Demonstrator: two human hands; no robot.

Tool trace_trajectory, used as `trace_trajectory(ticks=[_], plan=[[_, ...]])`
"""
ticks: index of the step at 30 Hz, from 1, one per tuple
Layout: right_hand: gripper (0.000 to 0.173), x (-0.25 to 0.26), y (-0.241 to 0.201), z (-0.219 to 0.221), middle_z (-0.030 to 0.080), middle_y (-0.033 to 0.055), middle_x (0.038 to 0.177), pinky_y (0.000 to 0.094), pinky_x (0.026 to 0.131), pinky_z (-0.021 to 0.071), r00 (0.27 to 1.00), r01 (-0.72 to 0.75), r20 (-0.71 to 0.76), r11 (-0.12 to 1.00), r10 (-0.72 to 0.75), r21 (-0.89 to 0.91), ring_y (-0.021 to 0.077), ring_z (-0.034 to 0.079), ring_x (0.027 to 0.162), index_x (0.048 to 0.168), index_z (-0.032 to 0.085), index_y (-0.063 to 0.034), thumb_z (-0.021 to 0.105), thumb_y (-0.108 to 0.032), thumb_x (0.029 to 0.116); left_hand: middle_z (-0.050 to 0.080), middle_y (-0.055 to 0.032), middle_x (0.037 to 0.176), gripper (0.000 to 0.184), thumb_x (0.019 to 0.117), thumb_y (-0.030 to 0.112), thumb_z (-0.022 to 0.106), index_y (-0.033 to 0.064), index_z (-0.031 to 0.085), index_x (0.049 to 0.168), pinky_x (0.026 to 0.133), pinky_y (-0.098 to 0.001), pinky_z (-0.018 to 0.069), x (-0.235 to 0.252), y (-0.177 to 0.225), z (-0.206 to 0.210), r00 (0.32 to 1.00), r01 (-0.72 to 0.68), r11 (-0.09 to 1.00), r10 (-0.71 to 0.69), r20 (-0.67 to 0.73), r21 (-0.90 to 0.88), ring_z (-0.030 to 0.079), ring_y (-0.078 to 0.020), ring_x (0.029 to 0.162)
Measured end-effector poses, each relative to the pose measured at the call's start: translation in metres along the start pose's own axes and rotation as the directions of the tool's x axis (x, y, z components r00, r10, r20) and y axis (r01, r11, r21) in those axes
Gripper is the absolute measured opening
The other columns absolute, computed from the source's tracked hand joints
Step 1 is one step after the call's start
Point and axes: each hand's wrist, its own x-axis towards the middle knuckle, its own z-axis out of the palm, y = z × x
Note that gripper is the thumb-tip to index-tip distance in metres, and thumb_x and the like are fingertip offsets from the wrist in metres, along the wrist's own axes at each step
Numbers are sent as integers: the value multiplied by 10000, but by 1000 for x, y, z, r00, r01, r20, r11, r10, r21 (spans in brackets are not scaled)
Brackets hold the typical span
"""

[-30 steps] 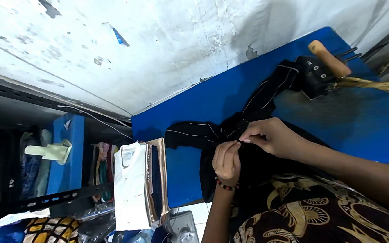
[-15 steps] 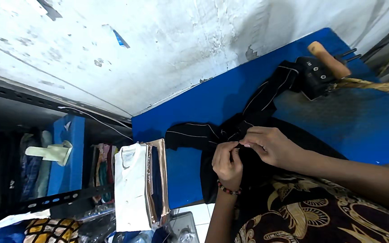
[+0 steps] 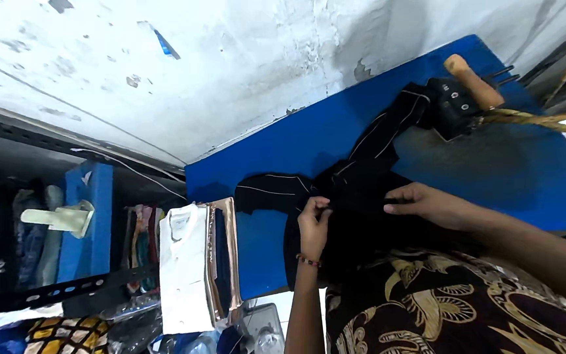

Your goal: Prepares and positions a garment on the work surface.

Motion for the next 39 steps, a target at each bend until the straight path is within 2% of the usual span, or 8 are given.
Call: trace_trajectory(ticks=[4,7,15,21,26,30,34,39], plan=[[260,-10,-5,-18,671,-110,718,148,654,525,999,38,-9,982,-37,185,-35,612,659,816,690,-148,543,-41,1001,692,-62,962,221,911,36,690,-87,647,1090,794,-224,560,-21,-9,-11,883,207,972,-138,449,-108,657,-34,838],[309,-14,-5,-25,677,-115,744,141,677,516,997,71,12,973,-75,218,-45,606,685,788,701,-186,514,-65,1003,695,-8,874,138,935,57,676,-53,684,1016,777,-189,539,-36,-18,-25,828,257,964,-189,527,-59,631,18,791],[260,-11,-5,-34,664,-92,744,156,709,509,999,33,14,998,-34,46,-25,606,709,800,691,-141,559,-30,996,728,-130,962,152,938,-46,588,-102,681,1045,865,-272,557,-64,-36,-52,989,145,981,-146,-4,130,688,-81,898],[200,-26,4,-54,631,-87,695,146,648,490,995,-53,75,987,65,-152,-20,590,659,796,669,-119,612,-13,955,752,-184,936,158,928,-69,581,-105,717,999,836,-260,572,-67,-29,-51,907,0,921,164,-388,390,731,-143,870],[195,-39,8,-68,636,-85,671,152,624,489,998,-5,62,984,16,-177,-14,592,637,791,683,-136,626,-23,939,752,-215,944,209,882,-109,556,-85,740,978,863,-339,587,-64,-31,-44,824,-74,763,410,-391,642,746,-300,907],[272,-49,4,-76,590,-73,579,158,552,462,1000,-13,15,981,16,-194,3,555,550,657,629,-144,650,-15,895,750,-235,983,212,913,-100,550,-88,736,1014,858,-400,596,-63,-38,-41,895,-5,790,277,-350,613,750,-335,927],[336,-56,-2,-83,520,-35,542,198,525,414,999,10,-46,974,-20,-226,48,496,517,597,569,-115,647,13,898,737,-175,887,133,948,-17,609,-79,709,1011,752,-318,575,-62,-35,-38,951,119,905,14,-308,408,715,-184,790],[292,-61,-13,-90,684,-94,689,150,557,531,964,183,-187,982,-188,-46,-26,612,592,797,721,-202,517,-102,980,715,-15,839,82,885,-35,689,-58,689,964,742,-169,558,-63,-15,-64,958,152,988,-149,-246,-6,658,18,768]])
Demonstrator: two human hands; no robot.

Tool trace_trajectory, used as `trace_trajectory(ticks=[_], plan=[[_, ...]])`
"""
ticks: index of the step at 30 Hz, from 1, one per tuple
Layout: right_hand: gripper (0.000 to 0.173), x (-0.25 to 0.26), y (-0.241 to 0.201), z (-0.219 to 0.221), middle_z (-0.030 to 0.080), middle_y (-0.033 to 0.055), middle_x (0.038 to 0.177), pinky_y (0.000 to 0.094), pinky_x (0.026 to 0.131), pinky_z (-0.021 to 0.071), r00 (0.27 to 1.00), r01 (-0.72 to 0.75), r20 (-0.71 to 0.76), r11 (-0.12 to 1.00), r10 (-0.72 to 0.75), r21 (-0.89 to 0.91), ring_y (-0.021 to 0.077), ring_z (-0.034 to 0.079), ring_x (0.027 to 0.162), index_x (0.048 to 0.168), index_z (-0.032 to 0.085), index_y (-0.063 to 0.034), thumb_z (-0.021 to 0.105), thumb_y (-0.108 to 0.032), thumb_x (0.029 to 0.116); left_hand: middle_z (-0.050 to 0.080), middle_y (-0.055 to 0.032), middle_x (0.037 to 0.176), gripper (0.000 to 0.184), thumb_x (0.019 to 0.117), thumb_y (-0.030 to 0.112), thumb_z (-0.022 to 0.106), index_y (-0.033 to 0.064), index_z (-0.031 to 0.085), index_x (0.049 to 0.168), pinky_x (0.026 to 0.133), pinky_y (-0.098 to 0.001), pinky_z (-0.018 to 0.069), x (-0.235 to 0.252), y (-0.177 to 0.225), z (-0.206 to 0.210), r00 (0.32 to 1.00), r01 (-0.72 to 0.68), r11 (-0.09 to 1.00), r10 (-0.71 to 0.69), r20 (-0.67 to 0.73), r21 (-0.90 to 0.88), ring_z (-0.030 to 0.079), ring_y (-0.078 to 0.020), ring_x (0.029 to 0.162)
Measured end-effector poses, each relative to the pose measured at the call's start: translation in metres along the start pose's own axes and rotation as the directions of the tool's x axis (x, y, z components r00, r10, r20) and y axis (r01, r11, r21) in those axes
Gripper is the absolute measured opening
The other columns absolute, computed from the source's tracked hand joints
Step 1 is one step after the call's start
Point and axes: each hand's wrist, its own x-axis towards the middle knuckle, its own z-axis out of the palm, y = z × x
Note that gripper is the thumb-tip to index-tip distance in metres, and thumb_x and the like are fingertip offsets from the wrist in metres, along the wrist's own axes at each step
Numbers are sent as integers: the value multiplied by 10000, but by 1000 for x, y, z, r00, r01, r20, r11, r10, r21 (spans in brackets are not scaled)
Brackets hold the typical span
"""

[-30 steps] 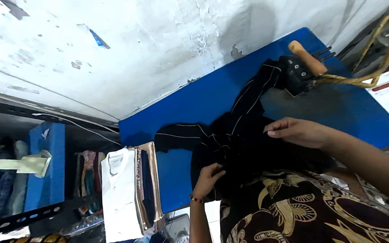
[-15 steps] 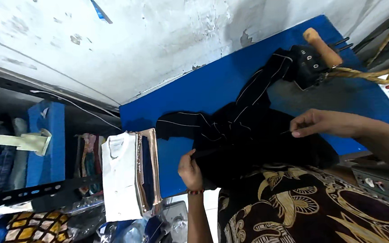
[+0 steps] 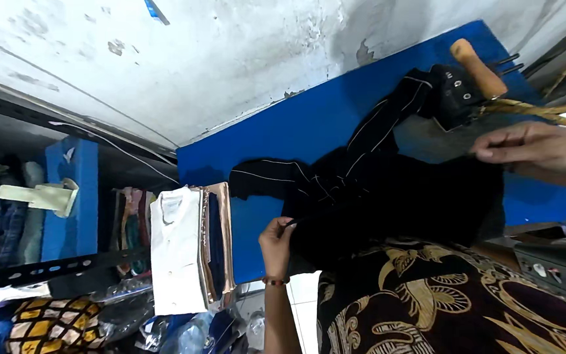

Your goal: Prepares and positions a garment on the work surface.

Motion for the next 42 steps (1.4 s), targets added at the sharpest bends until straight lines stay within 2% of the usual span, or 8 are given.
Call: trace_trajectory(ticks=[3,7,10,13,17,22,34,42], plan=[[290,4,-31,34,680,-123,721,118,530,503,983,90,-163,994,-78,67,-56,586,583,852,721,-215,510,-111,1021,744,-67,965,118,924,-50,626,-80,718,991,860,-179,574,-4,41,-6,936,-351,936,351,-8,33,696,-17,920],[111,9,-64,106,664,-76,748,150,565,491,961,218,-118,949,-250,-228,-25,574,621,913,720,-105,637,-87,984,750,-151,978,197,987,-18,560,2,753,1020,937,-297,554,-16,110,28,577,-814,517,771,268,266,714,-230,972],[80,16,-60,137,686,-64,788,112,638,521,921,385,62,870,-385,-308,-63,606,691,941,746,-68,694,-128,935,741,-182,964,157,1005,6,565,-20,712,1053,919,-322,563,-12,119,49,362,-918,299,902,236,261,723,-263,920],[169,14,-52,145,695,-27,875,86,742,514,882,468,137,808,-450,-359,-70,622,811,985,764,-61,658,-192,967,648,-137,1075,28,1012,24,593,20,620,1008,985,-253,531,-9,108,53,401,-891,373,914,64,260,673,-167,1032],[200,13,-46,150,699,-13,866,84,760,489,847,526,158,757,-508,-389,-47,610,832,996,777,-56,623,-182,980,602,-101,1064,77,994,23,617,35,585,925,976,-208,530,-8,100,59,446,-863,447,893,-59,235,651,-106,1019],[206,13,-47,149,702,-14,854,100,760,476,836,539,166,722,-523,-434,-23,604,830,991,786,-66,609,-173,982,595,-98,1053,84,1001,23,605,34,580,921,957,-213,548,-5,98,63,449,-870,455,890,-77,188,660,-99,992],[236,16,-46,152,715,10,815,304,710,475,739,604,232,471,-632,-643,146,637,768,967,789,-97,559,-147,974,608,-95,1017,96,1005,36,601,32,593,909,953,-201,541,-1,98,62,461,-865,465,885,-68,190,658,-98,995],[244,17,-49,154,678,56,769,341,661,423,609,672,354,225,-709,-705,212,619,751,895,742,-48,513,24,934,654,-109,922,123,939,33,674,-10,652,827,869,-132,527,-1,109,62,621,-783,622,782,-59,-3,657,-61,925]])
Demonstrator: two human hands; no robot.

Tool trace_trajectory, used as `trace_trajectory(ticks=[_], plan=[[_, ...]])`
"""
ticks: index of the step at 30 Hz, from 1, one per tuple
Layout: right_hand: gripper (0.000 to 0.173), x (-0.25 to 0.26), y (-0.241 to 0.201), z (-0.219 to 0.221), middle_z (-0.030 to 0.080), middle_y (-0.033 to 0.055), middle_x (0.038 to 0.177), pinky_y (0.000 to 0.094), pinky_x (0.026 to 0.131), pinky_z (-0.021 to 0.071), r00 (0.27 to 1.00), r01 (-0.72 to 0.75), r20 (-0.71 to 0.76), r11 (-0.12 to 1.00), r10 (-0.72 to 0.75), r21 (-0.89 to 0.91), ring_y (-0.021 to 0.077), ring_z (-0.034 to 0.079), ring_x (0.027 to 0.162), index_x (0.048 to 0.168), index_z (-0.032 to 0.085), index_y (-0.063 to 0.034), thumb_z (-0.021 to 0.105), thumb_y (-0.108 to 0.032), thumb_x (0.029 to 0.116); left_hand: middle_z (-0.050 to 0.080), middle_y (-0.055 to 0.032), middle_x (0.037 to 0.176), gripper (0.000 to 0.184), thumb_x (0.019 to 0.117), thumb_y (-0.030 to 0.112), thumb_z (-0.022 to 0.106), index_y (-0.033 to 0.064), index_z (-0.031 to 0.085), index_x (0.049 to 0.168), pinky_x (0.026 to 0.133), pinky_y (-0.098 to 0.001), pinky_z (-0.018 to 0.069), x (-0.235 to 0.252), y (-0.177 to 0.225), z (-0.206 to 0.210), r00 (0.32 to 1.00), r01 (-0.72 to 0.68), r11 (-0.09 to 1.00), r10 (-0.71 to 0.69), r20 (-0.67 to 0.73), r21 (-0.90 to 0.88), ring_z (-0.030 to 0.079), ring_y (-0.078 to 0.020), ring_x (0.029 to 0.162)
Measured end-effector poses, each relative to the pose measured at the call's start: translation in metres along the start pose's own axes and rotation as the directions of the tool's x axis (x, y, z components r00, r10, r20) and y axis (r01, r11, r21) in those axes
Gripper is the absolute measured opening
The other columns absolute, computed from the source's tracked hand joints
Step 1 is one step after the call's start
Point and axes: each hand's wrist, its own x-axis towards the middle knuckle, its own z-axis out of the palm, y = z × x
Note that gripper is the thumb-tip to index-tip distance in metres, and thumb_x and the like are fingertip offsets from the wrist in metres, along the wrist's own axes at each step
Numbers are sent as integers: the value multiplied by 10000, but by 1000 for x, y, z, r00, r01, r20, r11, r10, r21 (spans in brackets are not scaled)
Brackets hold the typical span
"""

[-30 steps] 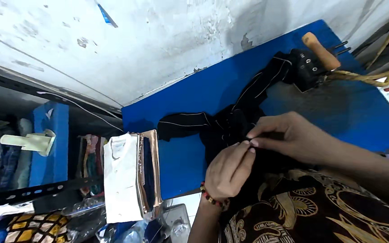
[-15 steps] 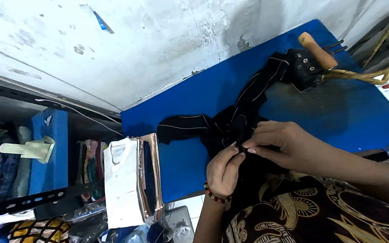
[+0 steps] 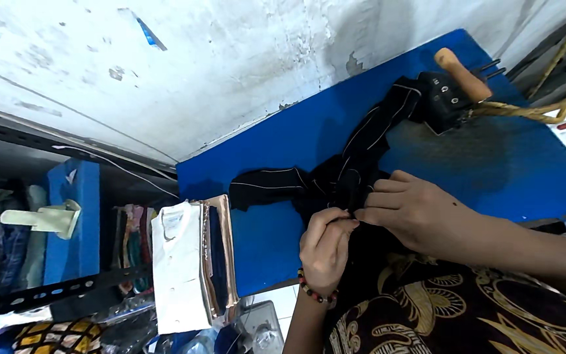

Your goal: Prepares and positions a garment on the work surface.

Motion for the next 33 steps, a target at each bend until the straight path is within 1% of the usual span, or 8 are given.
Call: trace_trajectory(ticks=[5,11,15,17,21,25,30,33], plan=[[242,-2,0,-1,652,53,752,337,661,413,999,31,21,999,-31,-28,208,603,737,891,723,-44,499,41,925,673,-112,916,100,903,19,699,-27,679,816,837,-129,537,3,1,-2,991,126,986,-119,68,-113,660,-49,920],[234,-3,1,3,622,56,732,337,655,416,999,29,21,999,-29,-16,214,593,719,877,711,-45,498,44,919,677,-114,913,102,898,5,698,-32,674,806,831,-128,537,4,-5,-2,988,134,982,-121,100,-130,661,-47,916],[197,-2,7,5,684,87,823,338,664,507,989,-133,84,980,121,148,205,659,742,941,694,-37,509,-76,996,685,-124,948,59,905,-2,675,-56,660,888,822,-148,554,2,-9,-3,969,214,972,-198,145,-101,673,-48,912],[198,-1,18,1,675,64,865,271,697,532,935,-339,228,875,272,347,117,631,759,991,695,-25,524,-113,1038,698,-145,935,96,899,5,666,-81,674,941,809,-173,554,-1,-12,-3,933,274,962,-269,240,14,676,-78,854],[85,1,49,-10,602,-23,717,177,603,461,802,-591,436,643,407,487,9,544,634,974,694,-52,640,-112,1000,751,-150,993,137,922,-7,642,-32,733,1022,849,-326,593,-15,-30,-8,820,325,904,-416,393,279,741,-205,906],[101,-23,74,-14,618,-32,714,195,658,489,715,-694,594,478,369,538,23,581,668,1050,685,-34,676,-73,956,760,-128,973,164,928,-48,602,-30,745,1005,869,-253,577,-20,-41,-31,863,364,883,-439,248,298,733,-135,920],[134,-52,87,-23,618,-94,687,132,634,469,626,-779,679,348,384,522,-41,567,651,837,687,-89,640,-47,955,753,-145,919,164,930,-46,586,-45,736,995,798,-233,570,-25,-46,-44,884,364,832,-450,127,418,725,-134,849],[175,-68,94,-32,595,-114,648,119,591,444,608,-793,704,318,367,520,-55,542,609,803,676,-119,630,-54,960,749,-149,904,140,921,-39,605,-46,735,972,750,-223,565,-29,-50,-47,879,380,811,-466,98,446,716,-126,812]])
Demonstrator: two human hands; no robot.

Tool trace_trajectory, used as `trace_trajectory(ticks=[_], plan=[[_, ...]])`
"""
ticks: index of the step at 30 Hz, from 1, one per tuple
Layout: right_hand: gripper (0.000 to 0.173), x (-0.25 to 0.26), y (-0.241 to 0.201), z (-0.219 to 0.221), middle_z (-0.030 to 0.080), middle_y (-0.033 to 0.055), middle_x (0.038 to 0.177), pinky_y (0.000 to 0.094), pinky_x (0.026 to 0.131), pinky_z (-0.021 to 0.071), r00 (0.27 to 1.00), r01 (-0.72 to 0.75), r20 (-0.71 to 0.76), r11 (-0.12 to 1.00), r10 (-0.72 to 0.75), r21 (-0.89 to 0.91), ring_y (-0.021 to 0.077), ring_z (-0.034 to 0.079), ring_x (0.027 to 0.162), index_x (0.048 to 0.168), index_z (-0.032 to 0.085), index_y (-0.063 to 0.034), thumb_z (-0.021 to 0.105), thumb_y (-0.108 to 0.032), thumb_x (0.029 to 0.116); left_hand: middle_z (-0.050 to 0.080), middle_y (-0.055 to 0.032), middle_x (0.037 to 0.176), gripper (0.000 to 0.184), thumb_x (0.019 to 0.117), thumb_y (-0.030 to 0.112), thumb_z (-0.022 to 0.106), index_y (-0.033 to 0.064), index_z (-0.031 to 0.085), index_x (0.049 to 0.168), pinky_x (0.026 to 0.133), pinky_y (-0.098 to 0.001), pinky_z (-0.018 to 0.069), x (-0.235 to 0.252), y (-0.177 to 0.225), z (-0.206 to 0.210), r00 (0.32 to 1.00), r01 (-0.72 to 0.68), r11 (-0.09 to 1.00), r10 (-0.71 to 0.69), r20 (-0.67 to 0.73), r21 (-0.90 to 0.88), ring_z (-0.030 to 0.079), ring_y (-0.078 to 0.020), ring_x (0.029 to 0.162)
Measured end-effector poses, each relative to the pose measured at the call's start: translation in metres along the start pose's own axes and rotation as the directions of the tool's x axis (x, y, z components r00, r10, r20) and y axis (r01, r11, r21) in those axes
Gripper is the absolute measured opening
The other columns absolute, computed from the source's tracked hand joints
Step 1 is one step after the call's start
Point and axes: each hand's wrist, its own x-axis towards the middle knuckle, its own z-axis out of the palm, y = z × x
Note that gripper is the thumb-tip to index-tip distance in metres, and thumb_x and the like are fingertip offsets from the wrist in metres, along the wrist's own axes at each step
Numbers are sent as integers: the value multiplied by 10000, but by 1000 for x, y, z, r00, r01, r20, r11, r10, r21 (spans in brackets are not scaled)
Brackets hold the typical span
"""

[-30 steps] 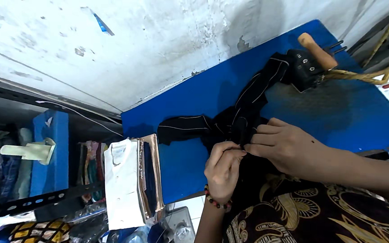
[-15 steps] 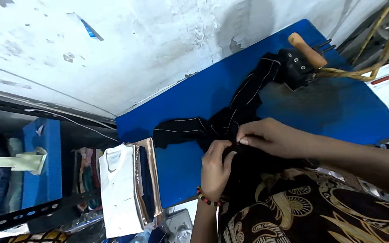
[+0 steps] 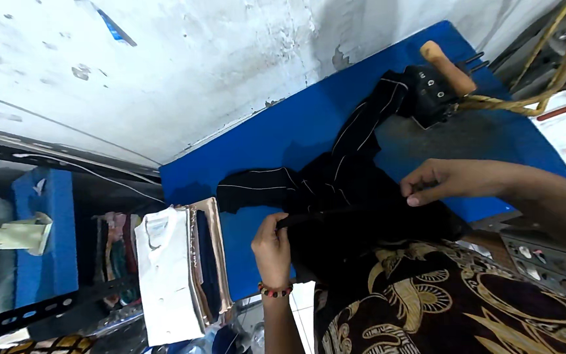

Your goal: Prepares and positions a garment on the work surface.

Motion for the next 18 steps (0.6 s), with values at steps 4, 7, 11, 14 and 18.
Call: trace_trajectory(ticks=[4,7,11,14,18], plan=[[182,-18,12,-13,587,-98,646,131,591,439,999,-49,2,999,49,-17,-38,542,608,802,664,-118,622,-73,973,747,-173,934,151,914,-60,612,-57,747,980,786,-234,571,-3,-9,-1,1000,4,1000,-4,13,-19,721,-149,844],[210,-32,19,-20,602,-83,637,142,589,459,997,-70,-36,997,71,35,-23,559,603,770,669,-117,607,-53,960,746,-167,952,189,895,-94,597,-53,754,990,817,-227,568,-5,-14,-1,1000,8,1000,-8,9,-7,722,-144,889],[250,-45,16,-30,616,-53,620,147,564,475,995,-76,-56,994,80,79,0,583,582,746,665,-99,575,-2,959,742,-214,956,184,917,-91,577,-76,740,1000,810,-342,590,-11,-16,0,1000,14,992,-17,18,122,737,-266,885],[257,-53,13,-44,605,-43,623,168,557,468,995,-77,-58,996,80,47,17,574,575,745,650,-91,559,13,962,731,-237,965,186,935,-89,546,-91,710,1022,817,-425,589,-17,-19,5,997,60,984,-68,43,167,734,-326,889],[296,-65,7,-54,601,-59,620,158,547,460,988,-1,-152,999,-6,-45,3,561,574,718,648,-117,527,-7,965,698,-89,900,148,986,-13,539,-93,648,1046,770,-196,533,-24,-32,6,958,276,950,-260,119,-147,651,-25,822]])
